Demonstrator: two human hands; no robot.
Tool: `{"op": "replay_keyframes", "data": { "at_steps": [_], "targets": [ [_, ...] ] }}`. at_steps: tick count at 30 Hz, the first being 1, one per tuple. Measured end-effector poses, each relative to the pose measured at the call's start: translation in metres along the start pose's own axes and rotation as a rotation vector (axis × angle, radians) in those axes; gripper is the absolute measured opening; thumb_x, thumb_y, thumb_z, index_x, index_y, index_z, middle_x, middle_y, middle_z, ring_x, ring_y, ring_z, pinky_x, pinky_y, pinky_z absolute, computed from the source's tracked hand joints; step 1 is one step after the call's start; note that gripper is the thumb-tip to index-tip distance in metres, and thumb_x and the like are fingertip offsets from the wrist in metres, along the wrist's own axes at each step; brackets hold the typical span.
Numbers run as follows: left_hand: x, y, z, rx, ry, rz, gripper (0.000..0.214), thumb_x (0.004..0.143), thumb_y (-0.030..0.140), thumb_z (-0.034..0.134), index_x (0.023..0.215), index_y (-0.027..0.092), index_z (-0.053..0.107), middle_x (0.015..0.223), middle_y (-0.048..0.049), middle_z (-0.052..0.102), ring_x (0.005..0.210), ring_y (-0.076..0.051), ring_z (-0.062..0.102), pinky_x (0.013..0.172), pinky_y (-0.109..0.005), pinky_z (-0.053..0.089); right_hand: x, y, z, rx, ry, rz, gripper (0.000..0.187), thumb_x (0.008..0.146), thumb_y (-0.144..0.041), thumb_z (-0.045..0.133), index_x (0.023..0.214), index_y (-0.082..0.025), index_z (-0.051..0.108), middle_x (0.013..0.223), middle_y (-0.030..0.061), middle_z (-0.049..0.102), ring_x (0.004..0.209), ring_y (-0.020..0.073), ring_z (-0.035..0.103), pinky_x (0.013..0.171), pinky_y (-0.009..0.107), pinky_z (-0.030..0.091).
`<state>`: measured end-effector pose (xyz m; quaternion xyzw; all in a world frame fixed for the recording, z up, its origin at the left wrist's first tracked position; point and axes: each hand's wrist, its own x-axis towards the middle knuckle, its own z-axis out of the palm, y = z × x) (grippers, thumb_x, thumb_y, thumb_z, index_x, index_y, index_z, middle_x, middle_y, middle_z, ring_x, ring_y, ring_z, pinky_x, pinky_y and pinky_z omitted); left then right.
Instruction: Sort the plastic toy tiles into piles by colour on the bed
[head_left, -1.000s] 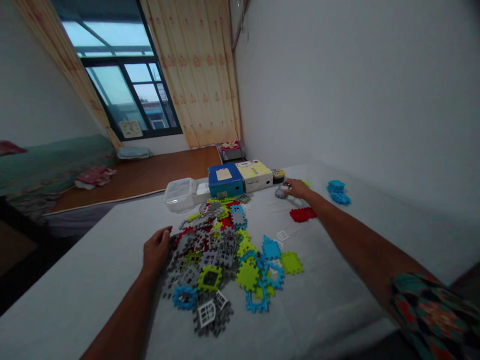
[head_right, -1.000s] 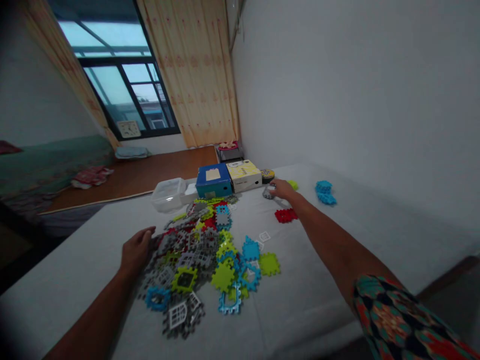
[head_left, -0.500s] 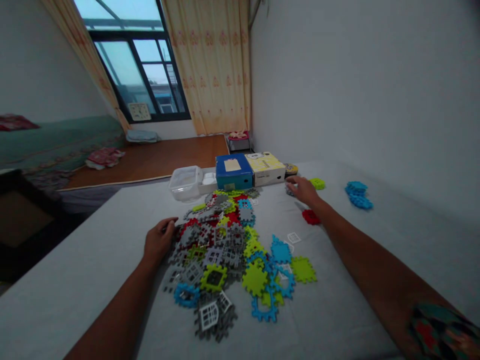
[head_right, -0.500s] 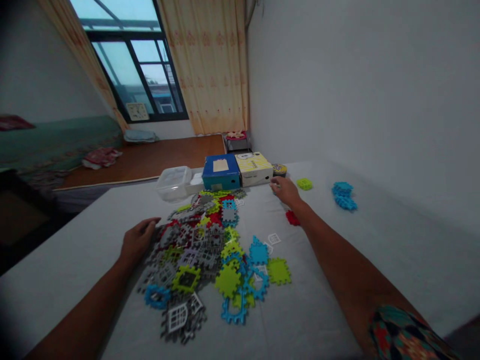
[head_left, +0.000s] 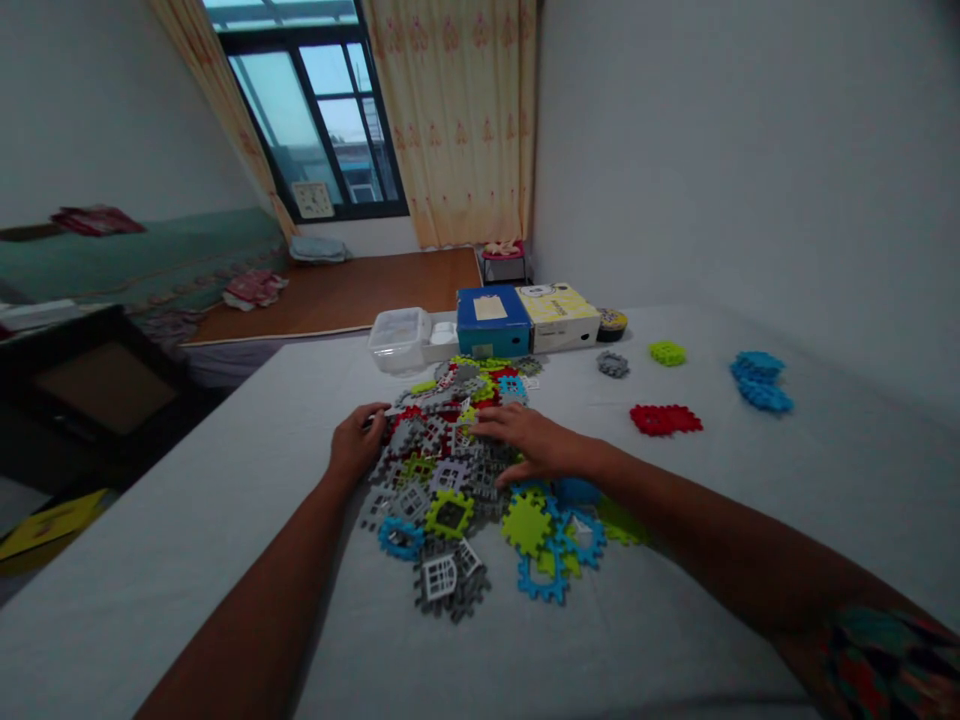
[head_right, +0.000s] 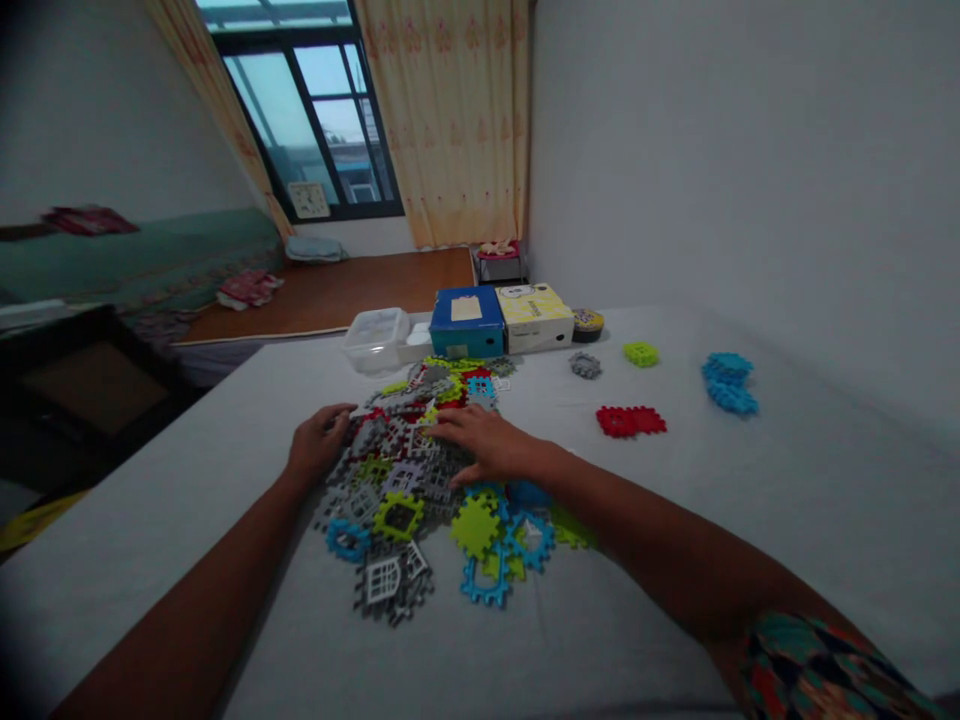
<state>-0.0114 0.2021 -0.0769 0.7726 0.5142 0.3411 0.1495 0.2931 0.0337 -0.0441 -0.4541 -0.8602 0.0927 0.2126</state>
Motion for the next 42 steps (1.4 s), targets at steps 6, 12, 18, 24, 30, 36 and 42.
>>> {"op": "replay_keyframes", "data": {
  "at_steps": [6, 12, 18, 24, 30, 36, 42],
  "targets": [
    [-0.002, 0.0, 0.0, 0.007, -0.003, 0.032, 0.041, 0.087, 0.039, 0.046, 0.108, 0.019, 0.075, 0.105, -0.0056, 0.076, 0.092, -0.02, 0.071, 0.087, -0.03, 0.054, -0.007, 0.016, -0.014, 0.131, 0.023, 0.034, 0.068, 0.078, -0.036, 0.081, 0.14, -0.026, 0.054, 0.141, 0.0134, 0.054, 0.131, 0.0279, 0.05, 0.109, 0.046, 0.04],
    [-0.003, 0.001, -0.001, 0.02, -0.012, 0.076, 0.04, 0.086, 0.04, 0.046, 0.106, 0.02, 0.074, 0.104, -0.0065, 0.077, 0.091, -0.021, 0.07, 0.087, -0.032, 0.055, -0.011, 0.009, -0.021, 0.15, 0.002, 0.074, 0.059, 0.084, -0.028, 0.072, 0.139, -0.023, 0.053, 0.138, 0.0122, 0.059, 0.124, 0.0258, 0.057, 0.106, 0.044, 0.044],
    [-0.001, -0.005, 0.001, 0.003, -0.028, 0.057, 0.044, 0.086, 0.045, 0.045, 0.109, 0.02, 0.073, 0.096, -0.0059, 0.077, 0.079, -0.02, 0.071, 0.078, -0.032, 0.057, -0.021, 0.054, -0.044, 0.064, 0.254, 0.309, 0.058, 0.083, -0.029, 0.068, 0.138, -0.022, 0.05, 0.125, 0.0099, 0.064, 0.105, 0.0223, 0.064, 0.092, 0.037, 0.052],
    [0.001, -0.004, -0.001, 0.029, -0.027, 0.078, 0.042, 0.084, 0.045, 0.046, 0.105, 0.021, 0.074, 0.103, -0.0059, 0.077, 0.087, -0.022, 0.072, 0.082, -0.032, 0.056, -0.057, 0.125, -0.053, -0.335, 0.209, 0.657, 0.062, 0.075, -0.014, 0.071, 0.135, -0.016, 0.056, 0.137, 0.0162, 0.056, 0.123, 0.0282, 0.054, 0.104, 0.042, 0.044],
    [0.0, 0.001, -0.004, 0.055, -0.054, 0.052, 0.046, 0.084, 0.045, 0.044, 0.108, 0.019, 0.074, 0.103, -0.0067, 0.077, 0.089, -0.022, 0.072, 0.085, -0.033, 0.056, -0.067, 0.134, -0.049, -0.547, 0.087, 0.756, 0.054, 0.088, -0.008, 0.051, 0.139, -0.026, 0.057, 0.152, 0.0083, 0.048, 0.134, 0.0331, 0.042, 0.1, 0.051, 0.042],
    [0.0, -0.001, -0.003, 0.062, -0.054, 0.056, 0.044, 0.084, 0.045, 0.045, 0.106, 0.021, 0.074, 0.104, -0.0058, 0.077, 0.091, -0.022, 0.072, 0.087, -0.032, 0.055, -0.061, 0.127, -0.041, -0.498, -0.057, 0.7, 0.041, 0.093, -0.009, 0.045, 0.128, -0.017, 0.065, 0.141, 0.0144, 0.058, 0.121, 0.0298, 0.051, 0.097, 0.041, 0.043],
    [0.001, -0.002, -0.001, 0.077, -0.051, 0.071, 0.044, 0.084, 0.046, 0.044, 0.105, 0.021, 0.074, 0.104, -0.0065, 0.077, 0.093, -0.023, 0.072, 0.086, -0.033, 0.055, -0.048, 0.104, -0.042, -0.381, 0.07, 0.627, 0.033, 0.093, -0.014, 0.052, 0.124, -0.014, 0.065, 0.137, 0.0166, 0.06, 0.12, 0.0287, 0.055, 0.101, 0.044, 0.042]
  ]
}}
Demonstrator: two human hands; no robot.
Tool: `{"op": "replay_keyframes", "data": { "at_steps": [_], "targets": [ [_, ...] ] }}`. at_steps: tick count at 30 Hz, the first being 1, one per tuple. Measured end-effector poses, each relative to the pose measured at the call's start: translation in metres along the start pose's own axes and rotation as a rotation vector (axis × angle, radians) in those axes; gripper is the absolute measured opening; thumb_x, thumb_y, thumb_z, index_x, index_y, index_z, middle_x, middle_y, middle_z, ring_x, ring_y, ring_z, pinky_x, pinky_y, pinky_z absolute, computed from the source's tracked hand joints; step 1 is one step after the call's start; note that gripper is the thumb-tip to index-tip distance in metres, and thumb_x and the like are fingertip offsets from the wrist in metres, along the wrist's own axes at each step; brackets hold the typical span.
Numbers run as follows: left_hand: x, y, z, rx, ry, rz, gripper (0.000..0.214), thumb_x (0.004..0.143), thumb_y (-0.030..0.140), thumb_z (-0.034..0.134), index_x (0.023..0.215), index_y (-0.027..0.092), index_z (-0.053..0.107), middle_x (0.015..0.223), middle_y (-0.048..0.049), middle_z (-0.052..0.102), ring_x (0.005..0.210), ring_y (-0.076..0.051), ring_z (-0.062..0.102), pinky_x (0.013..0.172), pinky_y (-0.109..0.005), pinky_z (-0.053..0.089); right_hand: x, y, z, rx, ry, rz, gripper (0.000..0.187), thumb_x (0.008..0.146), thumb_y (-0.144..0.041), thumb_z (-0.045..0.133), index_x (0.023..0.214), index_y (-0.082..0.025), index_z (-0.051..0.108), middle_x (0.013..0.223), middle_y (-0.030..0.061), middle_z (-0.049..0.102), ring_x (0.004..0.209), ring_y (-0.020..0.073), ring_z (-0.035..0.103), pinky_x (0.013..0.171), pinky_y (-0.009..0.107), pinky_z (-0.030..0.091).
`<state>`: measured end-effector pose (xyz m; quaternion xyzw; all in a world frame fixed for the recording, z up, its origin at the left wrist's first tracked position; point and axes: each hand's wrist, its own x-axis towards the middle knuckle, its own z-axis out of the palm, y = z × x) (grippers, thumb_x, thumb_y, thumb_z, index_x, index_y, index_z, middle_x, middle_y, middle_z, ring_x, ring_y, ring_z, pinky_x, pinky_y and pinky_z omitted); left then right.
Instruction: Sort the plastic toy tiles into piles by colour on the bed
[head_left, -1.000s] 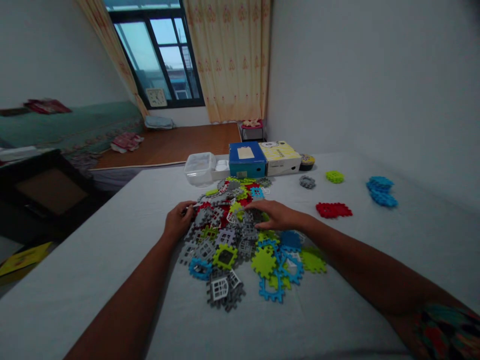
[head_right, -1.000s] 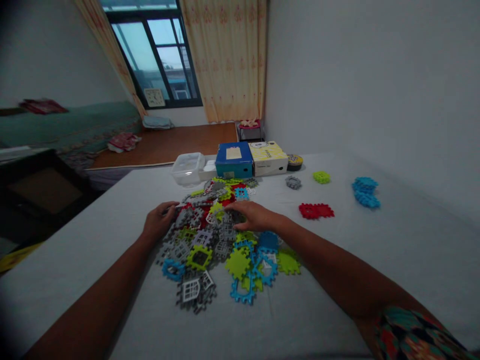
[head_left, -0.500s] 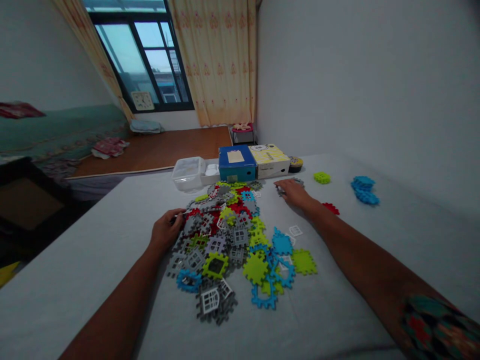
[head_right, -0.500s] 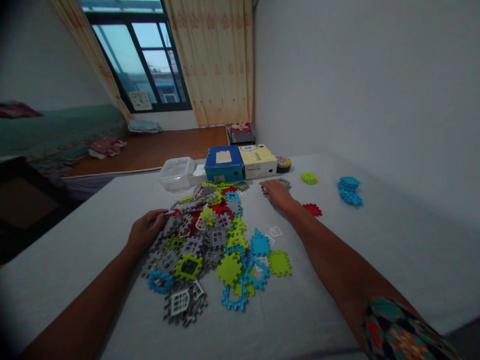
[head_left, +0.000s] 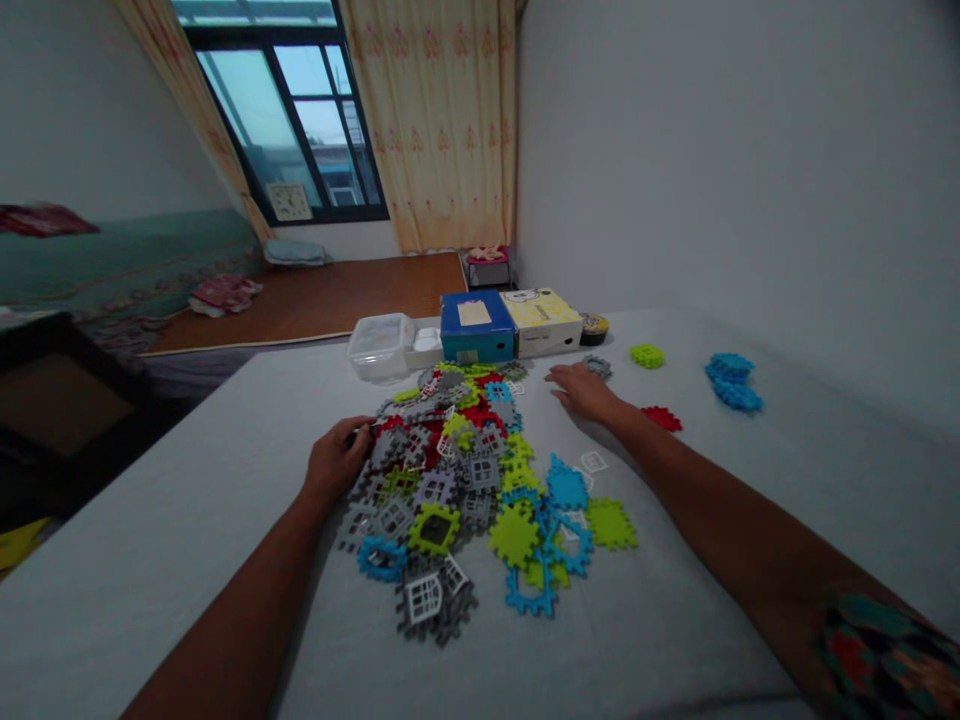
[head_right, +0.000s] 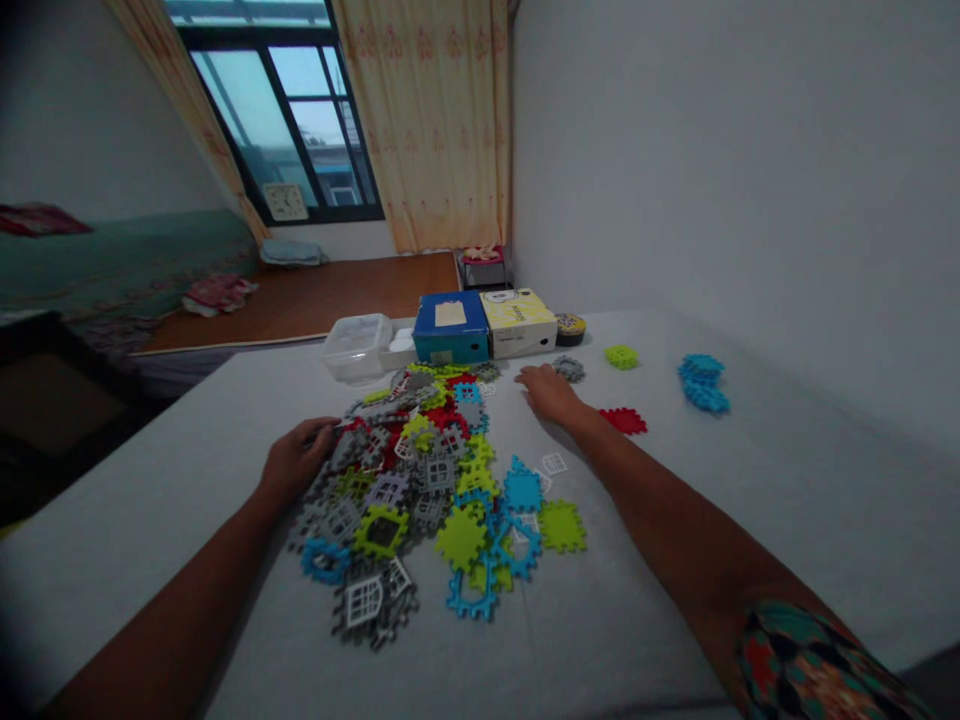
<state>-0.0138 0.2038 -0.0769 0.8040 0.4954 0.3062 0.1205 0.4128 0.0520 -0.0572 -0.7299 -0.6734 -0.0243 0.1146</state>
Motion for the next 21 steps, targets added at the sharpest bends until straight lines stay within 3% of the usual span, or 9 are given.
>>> {"op": "replay_keyframes", "data": {
  "at_steps": [2, 5, 8, 11, 17, 19, 21],
  "targets": [
    [0.0, -0.001, 0.001, -0.008, 0.001, 0.002, 0.045, 0.084, 0.046, 0.044, 0.106, 0.021, 0.074, 0.105, -0.007, 0.077, 0.093, -0.023, 0.072, 0.087, -0.033, 0.055, -0.002, -0.025, -0.01, 0.208, 0.037, -0.161, 0.032, 0.093, -0.018, 0.056, 0.124, -0.017, 0.064, 0.128, 0.0134, 0.065, 0.109, 0.0232, 0.062, 0.097, 0.039, 0.046],
    [-0.001, -0.002, 0.002, -0.022, 0.002, 0.0, 0.045, 0.085, 0.047, 0.044, 0.106, 0.021, 0.074, 0.106, -0.0069, 0.077, 0.094, -0.022, 0.072, 0.089, -0.033, 0.055, -0.013, -0.072, -0.024, 0.446, -0.023, -0.448, 0.026, 0.093, -0.031, 0.063, 0.116, -0.02, 0.066, 0.112, 0.0081, 0.07, 0.094, 0.0178, 0.065, 0.087, 0.033, 0.05],
    [-0.001, -0.002, 0.002, -0.028, 0.0, 0.011, 0.044, 0.085, 0.047, 0.044, 0.106, 0.021, 0.073, 0.106, -0.007, 0.077, 0.096, -0.023, 0.071, 0.09, -0.034, 0.054, -0.029, -0.111, -0.029, 0.391, -0.076, -0.564, 0.047, 0.08, -0.045, 0.077, 0.117, -0.018, 0.063, 0.114, 0.0107, 0.066, 0.099, 0.0221, 0.063, 0.082, 0.033, 0.051],
    [-0.001, -0.001, 0.0, -0.022, 0.001, 0.024, 0.043, 0.085, 0.046, 0.044, 0.105, 0.021, 0.073, 0.106, -0.0067, 0.077, 0.096, -0.023, 0.071, 0.09, -0.034, 0.054, -0.043, -0.132, -0.026, 0.235, -0.11, -0.582, 0.062, 0.073, -0.045, 0.083, 0.122, -0.017, 0.058, 0.12, 0.0146, 0.063, 0.106, 0.0267, 0.06, 0.079, 0.035, 0.052],
    [-0.001, 0.003, -0.003, -0.017, -0.006, 0.019, 0.041, 0.084, 0.044, 0.045, 0.103, 0.022, 0.074, 0.105, -0.006, 0.077, 0.096, -0.023, 0.071, 0.09, -0.033, 0.054, -0.045, -0.133, -0.029, 0.218, -0.064, -0.628, 0.053, 0.075, -0.044, 0.079, 0.121, -0.022, 0.062, 0.116, 0.0108, 0.066, 0.103, 0.0247, 0.061, 0.083, 0.035, 0.051],
    [-0.001, 0.003, -0.003, -0.018, 0.002, 0.017, 0.04, 0.084, 0.044, 0.046, 0.102, 0.022, 0.074, 0.104, -0.0054, 0.077, 0.096, -0.023, 0.071, 0.089, -0.033, 0.054, -0.035, -0.115, -0.035, 0.302, -0.032, -0.578, 0.047, 0.078, -0.046, 0.076, 0.117, -0.023, 0.064, 0.112, 0.0077, 0.069, 0.1, 0.0224, 0.063, 0.085, 0.035, 0.05],
    [-0.001, 0.004, -0.003, -0.018, 0.006, 0.017, 0.039, 0.084, 0.045, 0.046, 0.101, 0.023, 0.074, 0.104, -0.0047, 0.077, 0.096, -0.023, 0.071, 0.089, -0.033, 0.055, -0.021, -0.086, -0.039, 0.331, 0.008, -0.422, 0.039, 0.082, -0.044, 0.072, 0.114, -0.022, 0.065, 0.11, 0.006, 0.071, 0.097, 0.0202, 0.065, 0.086, 0.032, 0.049]
  ]
}}
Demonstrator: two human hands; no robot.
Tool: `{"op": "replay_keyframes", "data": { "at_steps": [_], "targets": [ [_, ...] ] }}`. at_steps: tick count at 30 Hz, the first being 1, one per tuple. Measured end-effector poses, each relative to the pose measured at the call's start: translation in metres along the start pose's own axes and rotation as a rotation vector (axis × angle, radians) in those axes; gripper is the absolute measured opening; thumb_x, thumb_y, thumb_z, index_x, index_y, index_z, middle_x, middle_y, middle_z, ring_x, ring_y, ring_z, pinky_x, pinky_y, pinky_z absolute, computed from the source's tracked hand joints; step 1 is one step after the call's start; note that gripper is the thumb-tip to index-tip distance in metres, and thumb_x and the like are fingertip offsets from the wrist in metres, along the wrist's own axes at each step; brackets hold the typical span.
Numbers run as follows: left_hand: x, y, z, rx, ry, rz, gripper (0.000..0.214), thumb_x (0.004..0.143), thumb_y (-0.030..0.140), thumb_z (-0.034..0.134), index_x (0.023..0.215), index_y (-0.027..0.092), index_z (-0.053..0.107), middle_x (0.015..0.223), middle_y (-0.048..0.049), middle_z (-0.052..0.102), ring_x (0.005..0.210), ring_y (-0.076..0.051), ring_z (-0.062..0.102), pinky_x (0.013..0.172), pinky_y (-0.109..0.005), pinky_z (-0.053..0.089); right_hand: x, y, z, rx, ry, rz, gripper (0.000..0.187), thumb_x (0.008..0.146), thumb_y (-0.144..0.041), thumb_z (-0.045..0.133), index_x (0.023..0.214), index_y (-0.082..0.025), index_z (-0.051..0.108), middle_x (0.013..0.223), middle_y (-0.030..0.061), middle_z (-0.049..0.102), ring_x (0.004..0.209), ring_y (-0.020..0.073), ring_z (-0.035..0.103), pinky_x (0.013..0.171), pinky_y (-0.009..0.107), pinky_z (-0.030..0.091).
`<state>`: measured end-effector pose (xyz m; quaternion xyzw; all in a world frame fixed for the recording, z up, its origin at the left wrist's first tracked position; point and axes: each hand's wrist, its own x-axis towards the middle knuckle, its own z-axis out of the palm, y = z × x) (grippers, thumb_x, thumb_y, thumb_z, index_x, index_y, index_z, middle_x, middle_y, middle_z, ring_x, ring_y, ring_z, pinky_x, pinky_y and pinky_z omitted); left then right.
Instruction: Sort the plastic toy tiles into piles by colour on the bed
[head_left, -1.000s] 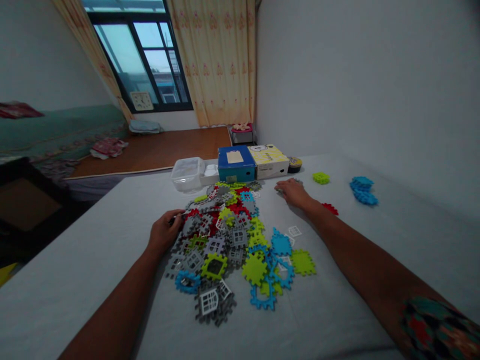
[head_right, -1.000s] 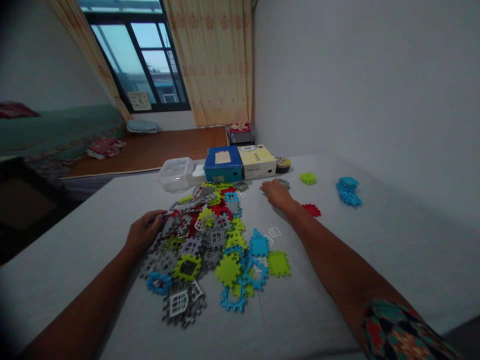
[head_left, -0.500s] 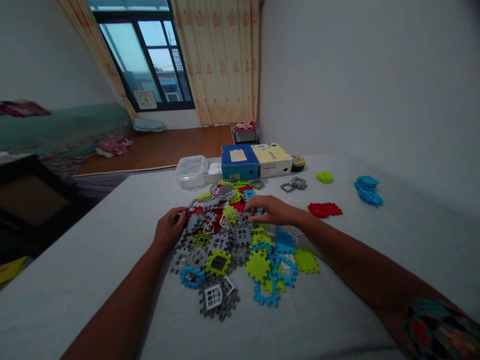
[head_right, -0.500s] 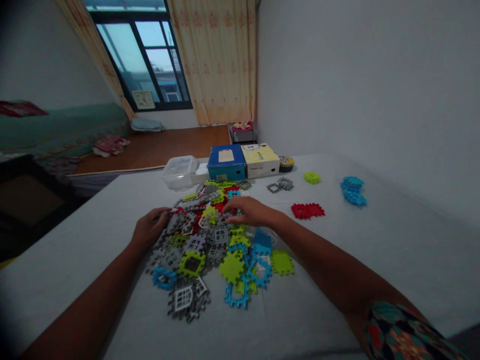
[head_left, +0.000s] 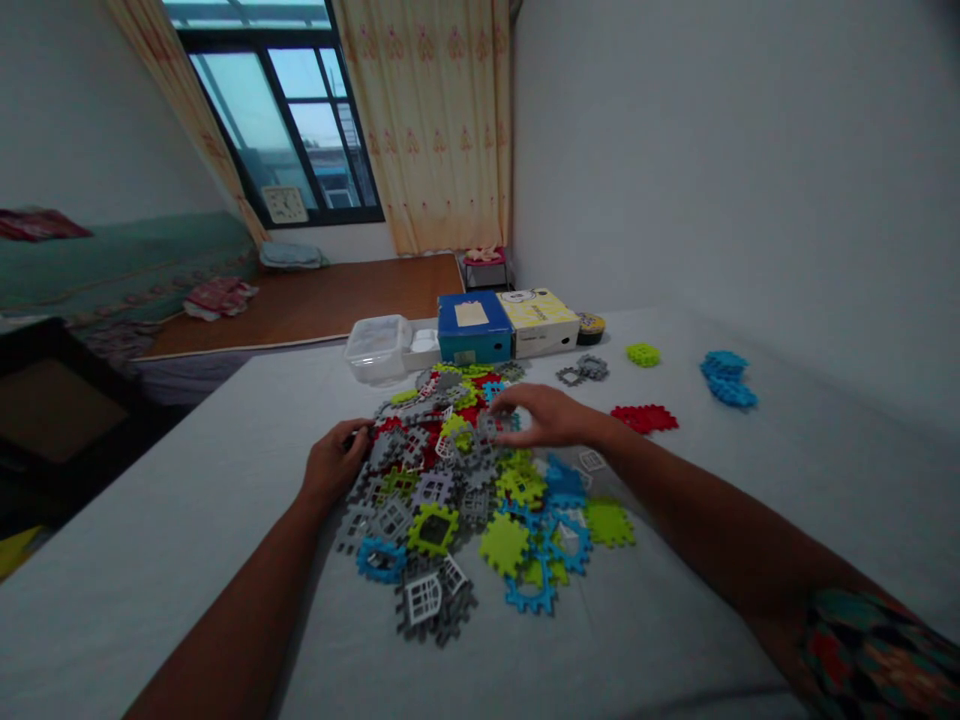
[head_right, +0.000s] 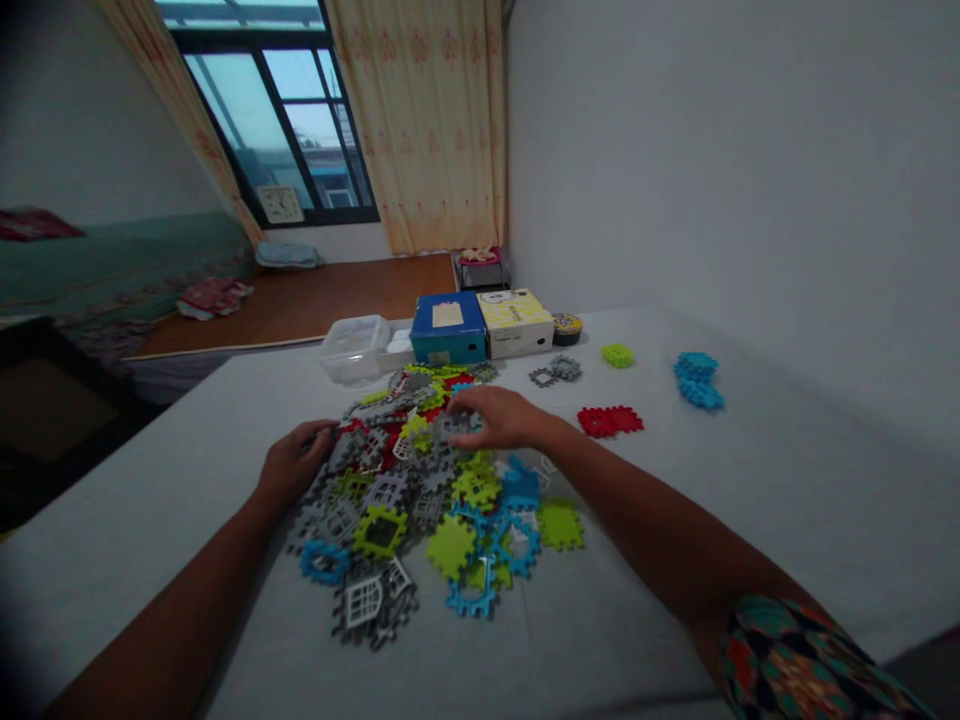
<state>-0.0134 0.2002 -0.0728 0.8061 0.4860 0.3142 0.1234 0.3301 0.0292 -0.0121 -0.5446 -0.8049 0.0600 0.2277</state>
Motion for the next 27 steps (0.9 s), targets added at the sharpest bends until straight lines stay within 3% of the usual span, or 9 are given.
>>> {"op": "replay_keyframes", "data": {
  "at_steps": [3, 5, 9, 14, 17, 23, 25, 27],
  "targets": [
    [0.0, 0.0, 0.0, 0.001, -0.009, -0.003, 0.039, 0.084, 0.045, 0.046, 0.102, 0.023, 0.074, 0.104, -0.0048, 0.077, 0.096, -0.022, 0.071, 0.089, -0.032, 0.055, -0.006, 0.056, -0.014, -0.213, 0.114, 0.39, 0.032, 0.087, -0.04, 0.066, 0.111, -0.018, 0.067, 0.113, 0.0094, 0.071, 0.101, 0.0221, 0.065, 0.087, 0.032, 0.047],
    [0.0, -0.001, 0.001, 0.002, -0.012, -0.002, 0.04, 0.083, 0.045, 0.046, 0.101, 0.022, 0.074, 0.104, -0.0053, 0.077, 0.096, -0.022, 0.071, 0.089, -0.032, 0.055, -0.014, 0.088, -0.016, -0.381, 0.116, 0.613, 0.034, 0.088, -0.041, 0.064, 0.113, -0.017, 0.068, 0.114, 0.0124, 0.071, 0.105, 0.0248, 0.063, 0.088, 0.032, 0.046],
    [0.001, -0.003, 0.002, 0.0, -0.018, 0.009, 0.042, 0.083, 0.046, 0.046, 0.102, 0.022, 0.074, 0.106, -0.0065, 0.077, 0.096, -0.023, 0.071, 0.091, -0.033, 0.055, -0.026, 0.118, -0.01, -0.511, 0.066, 0.765, 0.039, 0.092, -0.046, 0.058, 0.117, -0.017, 0.068, 0.114, 0.0152, 0.071, 0.109, 0.0275, 0.061, 0.084, 0.033, 0.046],
    [0.002, -0.002, 0.001, 0.003, -0.027, 0.0, 0.042, 0.083, 0.046, 0.045, 0.101, 0.021, 0.074, 0.106, -0.0067, 0.077, 0.096, -0.023, 0.071, 0.09, -0.033, 0.055, -0.028, 0.117, -0.007, -0.565, 0.111, 0.79, 0.039, 0.093, -0.049, 0.055, 0.113, -0.018, 0.07, 0.115, 0.0149, 0.07, 0.112, 0.0309, 0.057, 0.085, 0.038, 0.046],
    [0.001, -0.002, 0.002, 0.003, -0.026, -0.003, 0.042, 0.083, 0.047, 0.045, 0.102, 0.022, 0.073, 0.106, -0.0064, 0.077, 0.098, -0.023, 0.071, 0.09, -0.033, 0.055, -0.028, 0.115, -0.007, -0.548, 0.138, 0.749, 0.032, 0.095, -0.043, 0.054, 0.111, -0.02, 0.071, 0.116, 0.013, 0.069, 0.11, 0.0282, 0.058, 0.082, 0.035, 0.047],
    [0.001, -0.006, 0.004, -0.007, -0.032, -0.017, 0.043, 0.084, 0.047, 0.045, 0.103, 0.022, 0.073, 0.107, -0.0065, 0.077, 0.096, -0.023, 0.071, 0.09, -0.032, 0.054, -0.026, 0.107, 0.0, -0.494, 0.05, 0.637, 0.026, 0.094, -0.03, 0.056, 0.111, -0.019, 0.073, 0.116, 0.0133, 0.069, 0.107, 0.0265, 0.061, 0.083, 0.034, 0.047],
    [0.001, -0.007, 0.005, -0.008, -0.03, -0.013, 0.042, 0.084, 0.047, 0.045, 0.103, 0.022, 0.073, 0.108, -0.0067, 0.076, 0.097, -0.022, 0.071, 0.092, -0.033, 0.053, -0.019, 0.093, 0.003, -0.411, 0.117, 0.558, 0.025, 0.095, -0.028, 0.056, 0.112, -0.017, 0.072, 0.115, 0.0127, 0.069, 0.102, 0.0247, 0.063, 0.085, 0.034, 0.047],
    [0.001, -0.008, 0.006, -0.009, -0.033, -0.01, 0.043, 0.085, 0.047, 0.045, 0.104, 0.021, 0.073, 0.108, -0.007, 0.076, 0.097, -0.022, 0.071, 0.093, -0.033, 0.053, -0.01, 0.071, 0.007, -0.232, 0.143, 0.391, 0.024, 0.095, -0.029, 0.057, 0.112, -0.018, 0.071, 0.11, 0.0098, 0.071, 0.092, 0.0199, 0.065, 0.084, 0.032, 0.048]
  ]
}}
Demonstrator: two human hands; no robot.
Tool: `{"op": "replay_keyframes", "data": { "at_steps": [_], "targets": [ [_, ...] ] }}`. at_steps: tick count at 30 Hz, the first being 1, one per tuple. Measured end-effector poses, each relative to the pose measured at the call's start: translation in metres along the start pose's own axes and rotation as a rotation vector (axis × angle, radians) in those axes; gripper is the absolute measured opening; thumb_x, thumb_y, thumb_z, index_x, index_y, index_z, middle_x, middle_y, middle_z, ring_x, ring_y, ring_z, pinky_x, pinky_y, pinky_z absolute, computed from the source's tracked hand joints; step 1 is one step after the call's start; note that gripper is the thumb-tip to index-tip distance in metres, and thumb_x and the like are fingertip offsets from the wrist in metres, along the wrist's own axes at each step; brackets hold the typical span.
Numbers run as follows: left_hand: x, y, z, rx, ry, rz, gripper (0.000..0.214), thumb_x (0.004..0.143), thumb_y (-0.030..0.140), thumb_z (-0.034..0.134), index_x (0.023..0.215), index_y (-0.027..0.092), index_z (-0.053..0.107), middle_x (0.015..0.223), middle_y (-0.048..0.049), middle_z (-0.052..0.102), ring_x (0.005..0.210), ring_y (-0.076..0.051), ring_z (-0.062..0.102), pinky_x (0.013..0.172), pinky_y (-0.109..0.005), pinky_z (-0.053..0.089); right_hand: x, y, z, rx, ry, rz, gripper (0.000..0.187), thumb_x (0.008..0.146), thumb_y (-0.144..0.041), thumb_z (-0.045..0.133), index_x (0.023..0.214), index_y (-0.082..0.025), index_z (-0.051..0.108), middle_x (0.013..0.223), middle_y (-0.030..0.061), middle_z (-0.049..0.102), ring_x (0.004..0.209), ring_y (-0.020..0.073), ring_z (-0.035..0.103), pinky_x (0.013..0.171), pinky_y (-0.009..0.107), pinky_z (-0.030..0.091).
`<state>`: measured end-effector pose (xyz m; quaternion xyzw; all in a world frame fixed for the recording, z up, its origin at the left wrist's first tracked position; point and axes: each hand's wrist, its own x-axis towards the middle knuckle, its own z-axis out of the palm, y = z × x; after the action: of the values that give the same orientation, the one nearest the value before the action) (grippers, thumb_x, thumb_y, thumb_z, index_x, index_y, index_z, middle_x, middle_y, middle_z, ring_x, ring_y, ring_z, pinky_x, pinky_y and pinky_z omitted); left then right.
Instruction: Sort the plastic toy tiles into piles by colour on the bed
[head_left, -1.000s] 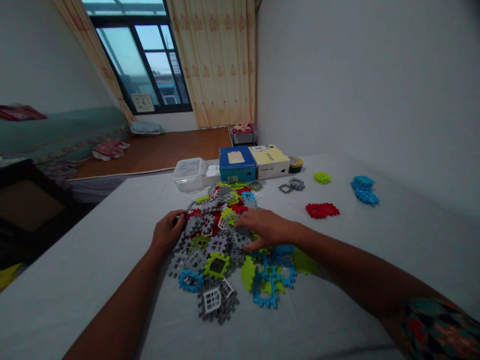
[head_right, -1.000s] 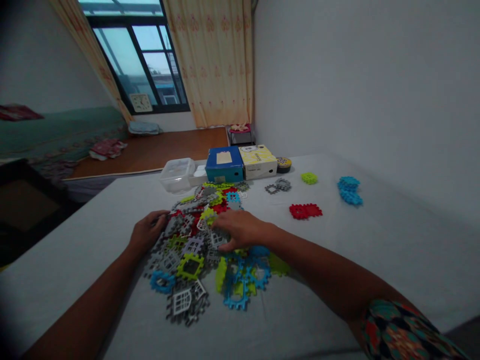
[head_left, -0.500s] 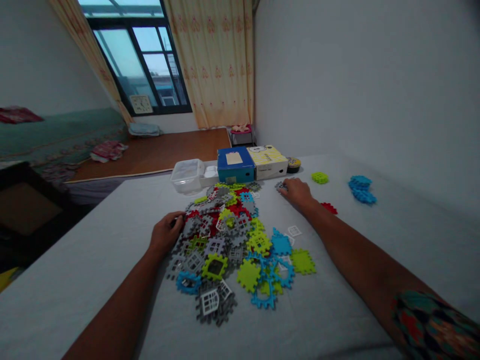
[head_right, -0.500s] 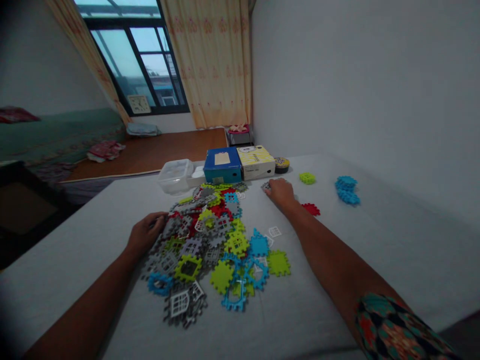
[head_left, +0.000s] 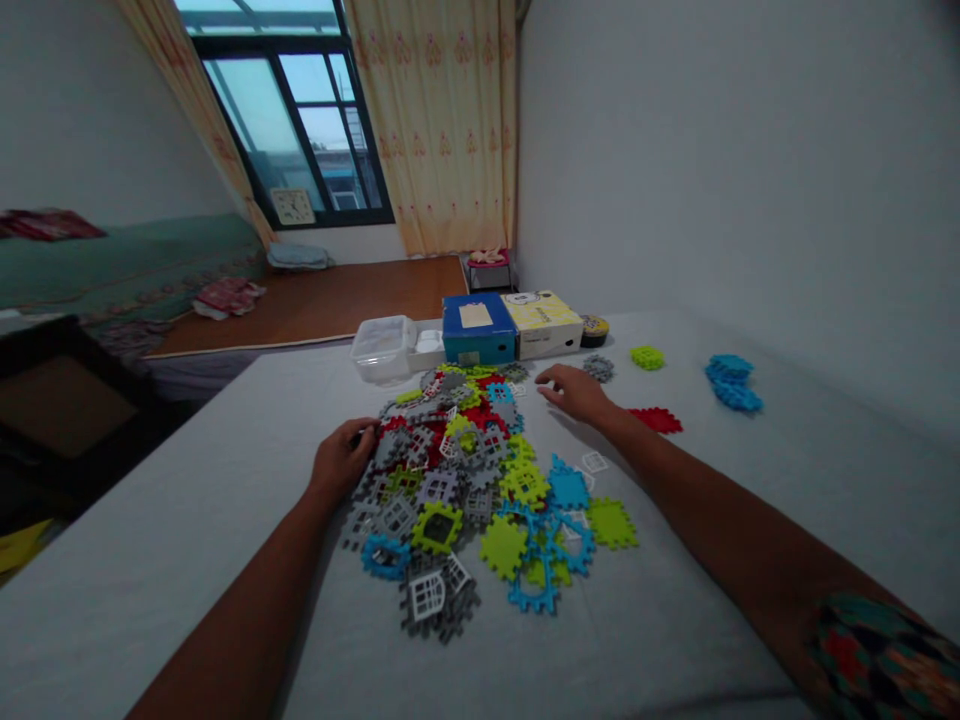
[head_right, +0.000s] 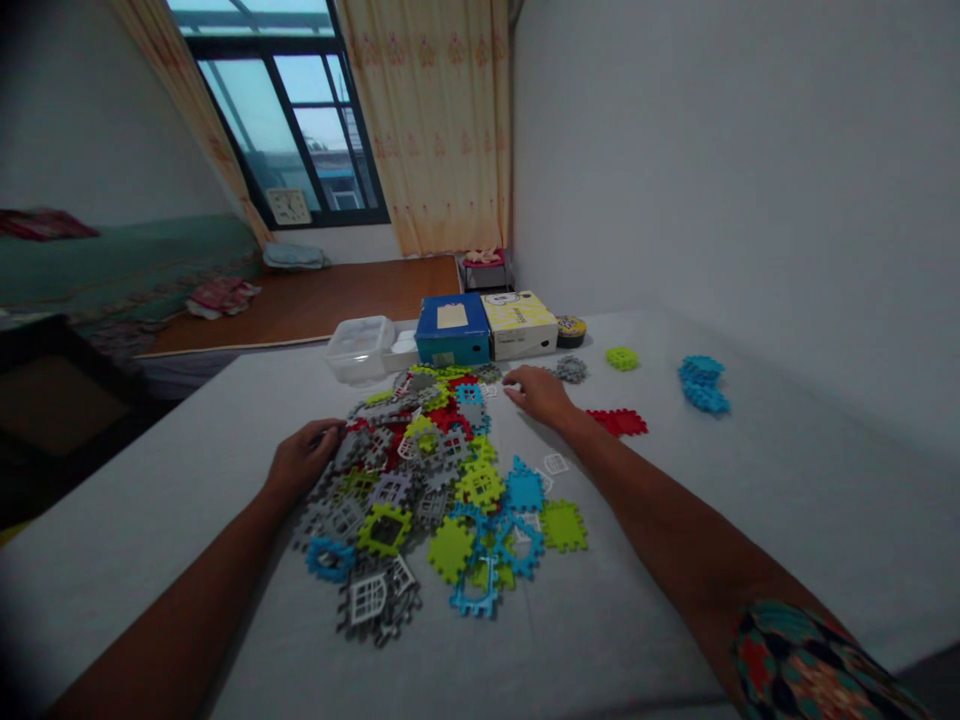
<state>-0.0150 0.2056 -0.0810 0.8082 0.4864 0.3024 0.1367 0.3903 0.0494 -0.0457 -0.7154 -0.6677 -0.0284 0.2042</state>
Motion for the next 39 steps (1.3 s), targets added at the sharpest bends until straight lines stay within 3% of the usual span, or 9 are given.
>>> {"op": "replay_keyframes", "data": {
  "at_steps": [4, 7, 11, 16, 18, 24, 27, 33, 39],
  "targets": [
    [0.0, -0.002, 0.001, -0.002, -0.005, 0.004, 0.045, 0.086, 0.048, 0.044, 0.107, 0.02, 0.073, 0.109, -0.0083, 0.076, 0.097, -0.022, 0.071, 0.093, -0.033, 0.053, -0.006, -0.057, 0.007, 0.29, -0.09, -0.475, 0.037, 0.087, -0.039, 0.071, 0.119, -0.021, 0.068, 0.117, 0.0096, 0.07, 0.104, 0.0205, 0.064, 0.093, 0.033, 0.047],
    [0.0, -0.003, 0.001, 0.006, -0.003, 0.022, 0.046, 0.086, 0.048, 0.043, 0.107, 0.02, 0.073, 0.11, -0.008, 0.076, 0.098, -0.022, 0.071, 0.092, -0.033, 0.053, -0.013, -0.082, 0.02, 0.282, -0.081, -0.621, 0.066, 0.081, -0.046, 0.077, 0.138, -0.021, 0.055, 0.138, 0.0146, 0.059, 0.124, 0.0259, 0.053, 0.104, 0.041, 0.041],
    [0.0, -0.001, 0.0, 0.024, 0.001, 0.027, 0.044, 0.086, 0.047, 0.043, 0.105, 0.022, 0.073, 0.108, -0.0067, 0.076, 0.094, -0.022, 0.071, 0.089, -0.033, 0.054, -0.022, -0.091, 0.03, 0.246, -0.073, -0.608, 0.058, 0.088, -0.046, 0.069, 0.139, -0.022, 0.055, 0.136, 0.0132, 0.061, 0.123, 0.0259, 0.051, 0.103, 0.043, 0.04],
    [0.0, 0.001, -0.001, 0.024, 0.011, 0.017, 0.042, 0.085, 0.045, 0.044, 0.104, 0.022, 0.074, 0.105, -0.0068, 0.077, 0.092, -0.022, 0.071, 0.087, -0.034, 0.055, -0.018, -0.085, 0.017, 0.255, 0.0, -0.544, 0.054, 0.087, -0.051, 0.069, 0.133, -0.025, 0.06, 0.128, 0.0105, 0.066, 0.117, 0.0253, 0.056, 0.096, 0.04, 0.044],
    [0.0, 0.001, -0.001, 0.023, 0.014, 0.019, 0.042, 0.085, 0.045, 0.045, 0.103, 0.022, 0.074, 0.105, -0.0064, 0.077, 0.092, -0.022, 0.071, 0.087, -0.033, 0.055, -0.01, -0.069, 0.008, 0.201, 0.039, -0.414, 0.049, 0.088, -0.05, 0.068, 0.13, -0.025, 0.062, 0.125, 0.0094, 0.068, 0.113, 0.0254, 0.058, 0.094, 0.039, 0.045],
    [0.0, 0.002, -0.001, 0.014, 0.017, 0.018, 0.043, 0.085, 0.047, 0.045, 0.103, 0.021, 0.074, 0.107, -0.0078, 0.076, 0.095, -0.023, 0.071, 0.09, -0.034, 0.054, 0.003, 0.014, -0.011, -0.149, 0.046, 0.212, 0.036, 0.093, -0.047, 0.061, 0.112, -0.018, 0.068, 0.11, 0.013, 0.071, 0.102, 0.0269, 0.062, 0.085, 0.036, 0.046],
    [-0.001, 0.004, -0.002, 0.0, 0.01, 0.005, 0.044, 0.085, 0.046, 0.045, 0.105, 0.02, 0.073, 0.109, -0.0082, 0.076, 0.098, -0.023, 0.07, 0.092, -0.034, 0.053, 0.001, 0.041, -0.01, -0.273, 0.005, 0.352, 0.036, 0.095, -0.048, 0.055, 0.11, -0.019, 0.068, 0.105, 0.0143, 0.071, 0.099, 0.0268, 0.062, 0.086, 0.037, 0.045],
    [-0.003, 0.013, -0.006, -0.078, -0.038, -0.013, 0.054, 0.091, 0.052, 0.037, 0.118, 0.017, 0.069, 0.118, -0.0103, 0.073, 0.105, -0.024, 0.067, 0.098, -0.04, 0.051, 0.003, 0.034, 0.001, -0.242, 0.043, 0.208, 0.038, 0.095, -0.042, 0.056, 0.124, -0.018, 0.063, 0.129, 0.0151, 0.065, 0.114, 0.0307, 0.057, 0.09, 0.04, 0.046],
    [-0.016, 0.038, 0.0, -0.147, -0.191, 0.341, 0.054, 0.094, 0.051, 0.043, 0.128, 0.017, 0.066, 0.135, -0.0121, 0.065, 0.127, -0.027, 0.056, 0.112, -0.047, 0.041, 0.001, -0.023, 0.015, 0.118, -0.048, -0.24, 0.03, 0.095, -0.036, 0.059, 0.119, -0.02, 0.067, 0.119, 0.0097, 0.07, 0.1, 0.0224, 0.065, 0.091, 0.036, 0.048]
  ]
}}
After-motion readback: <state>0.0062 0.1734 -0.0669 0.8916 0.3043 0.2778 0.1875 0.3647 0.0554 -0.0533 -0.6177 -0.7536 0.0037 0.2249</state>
